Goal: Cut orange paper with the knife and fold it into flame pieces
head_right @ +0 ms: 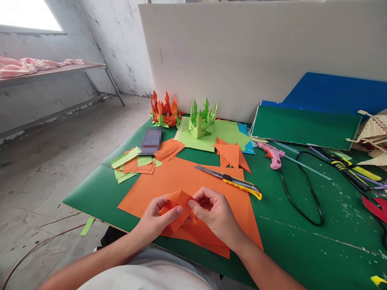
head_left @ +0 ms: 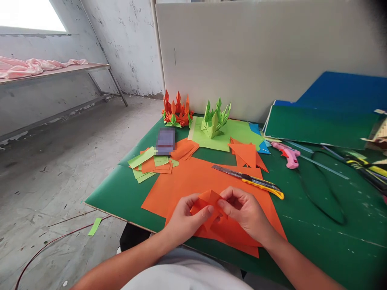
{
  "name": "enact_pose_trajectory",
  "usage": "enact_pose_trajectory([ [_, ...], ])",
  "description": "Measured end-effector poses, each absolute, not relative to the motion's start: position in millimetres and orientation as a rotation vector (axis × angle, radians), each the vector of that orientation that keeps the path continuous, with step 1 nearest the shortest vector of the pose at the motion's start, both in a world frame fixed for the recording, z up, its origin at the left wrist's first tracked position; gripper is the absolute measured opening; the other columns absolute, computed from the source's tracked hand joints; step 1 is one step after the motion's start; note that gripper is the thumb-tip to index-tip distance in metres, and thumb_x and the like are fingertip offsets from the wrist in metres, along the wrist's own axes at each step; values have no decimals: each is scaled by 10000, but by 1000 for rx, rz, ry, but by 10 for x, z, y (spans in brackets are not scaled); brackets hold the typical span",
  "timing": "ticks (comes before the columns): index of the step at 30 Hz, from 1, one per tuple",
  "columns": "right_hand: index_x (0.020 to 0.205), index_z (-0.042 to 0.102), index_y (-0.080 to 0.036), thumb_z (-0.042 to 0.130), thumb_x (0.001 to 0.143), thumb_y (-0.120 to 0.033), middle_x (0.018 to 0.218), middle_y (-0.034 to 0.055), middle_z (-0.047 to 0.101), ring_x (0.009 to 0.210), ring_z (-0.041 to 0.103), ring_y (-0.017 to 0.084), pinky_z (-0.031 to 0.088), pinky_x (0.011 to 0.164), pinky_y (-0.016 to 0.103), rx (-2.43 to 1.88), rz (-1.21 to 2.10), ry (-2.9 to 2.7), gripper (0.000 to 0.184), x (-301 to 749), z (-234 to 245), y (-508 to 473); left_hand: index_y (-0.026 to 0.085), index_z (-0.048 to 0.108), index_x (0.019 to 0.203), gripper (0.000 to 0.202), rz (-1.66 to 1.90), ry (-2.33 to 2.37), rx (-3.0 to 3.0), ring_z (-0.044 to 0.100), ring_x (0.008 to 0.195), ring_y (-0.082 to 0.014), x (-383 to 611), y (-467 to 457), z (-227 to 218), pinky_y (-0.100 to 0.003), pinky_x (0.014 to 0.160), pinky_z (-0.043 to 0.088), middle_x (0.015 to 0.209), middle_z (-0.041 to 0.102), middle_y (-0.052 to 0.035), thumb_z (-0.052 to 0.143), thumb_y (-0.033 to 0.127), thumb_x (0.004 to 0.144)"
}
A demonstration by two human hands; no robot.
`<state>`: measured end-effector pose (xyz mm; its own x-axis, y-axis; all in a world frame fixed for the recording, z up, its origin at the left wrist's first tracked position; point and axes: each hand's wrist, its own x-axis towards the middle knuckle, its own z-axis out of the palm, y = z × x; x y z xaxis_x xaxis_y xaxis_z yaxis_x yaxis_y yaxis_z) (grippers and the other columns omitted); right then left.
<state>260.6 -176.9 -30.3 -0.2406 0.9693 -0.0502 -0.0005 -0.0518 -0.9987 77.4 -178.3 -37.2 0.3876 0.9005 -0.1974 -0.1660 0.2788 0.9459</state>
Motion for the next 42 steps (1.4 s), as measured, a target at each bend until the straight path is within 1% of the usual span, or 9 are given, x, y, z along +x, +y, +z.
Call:
enact_pose_trajectory([
  [3,729,569,-182,705,821,-440,679,-24,567,621,531,116,456,587,241,-1134,1432,-1359,305,2610,-288,-1770,130,699,888,422,813,861,1068,647,680,-172,755,-1787,-354,-242,631,512,762,696,-47,717,538,780],
  [7,695,549,-181,693,822,-420,648,-38,513,586,445,99,394,542,227,-1162,1381,-1409,306,2607,-253,-1792,121,660,804,470,832,878,1128,507,571,-106,746,-1780,-354,-193,517,397,634,571,-1,661,591,805],
  [11,709,547,-184,677,831,-390,664,-44,484,595,416,98,370,547,227,-1169,1389,-1440,272,2628,-264,-1799,146,649,912,405,902,879,1052,525,646,-110,755,-1753,-302,-194,588,425,728,592,-3,711,527,791],
  [15,716,541,-186,664,840,-354,672,-47,468,605,401,97,360,556,226,-1167,1413,-1464,242,2655,-289,-1797,139,623,732,347,968,832,978,496,609,-80,774,-1710,-250,-169,563,406,681,571,13,767,454,760],
  [18,728,549,-187,667,845,-350,684,-46,480,619,411,96,364,565,221,-1149,1425,-1460,233,2664,-280,-1796,137,640,692,324,996,817,934,502,583,-76,781,-1696,-261,-167,545,404,643,584,14,781,421,756],
  [27,712,590,-182,677,854,-434,634,-32,529,597,488,102,416,579,224,-1147,1444,-1394,303,2721,-206,-1763,154,772,876,241,1041,777,872,644,742,-156,763,-1708,-353,-249,713,523,739,707,-40,784,373,776],
  [32,720,608,-186,687,846,-430,657,-24,551,609,502,108,431,581,221,-1201,1287,-1454,285,2735,-213,-1786,198,750,1014,302,1056,779,906,536,576,-58,772,-1697,-362,-151,555,437,681,663,15,815,333,751],
  [37,707,601,-194,668,860,-402,671,-9,577,632,530,130,458,603,236,-1214,1108,-1569,267,2721,-221,-1798,173,739,846,241,1124,839,951,579,689,-81,782,-1692,-358,-163,630,471,821,697,-14,827,362,726],
  [42,701,598,-201,660,868,-378,673,3,595,633,542,145,465,603,251,-1195,996,-1632,251,2712,-214,-1822,156,673,738,252,1165,849,993,510,621,-65,788,-1706,-384,-154,583,424,687,625,16,792,376,765],
])
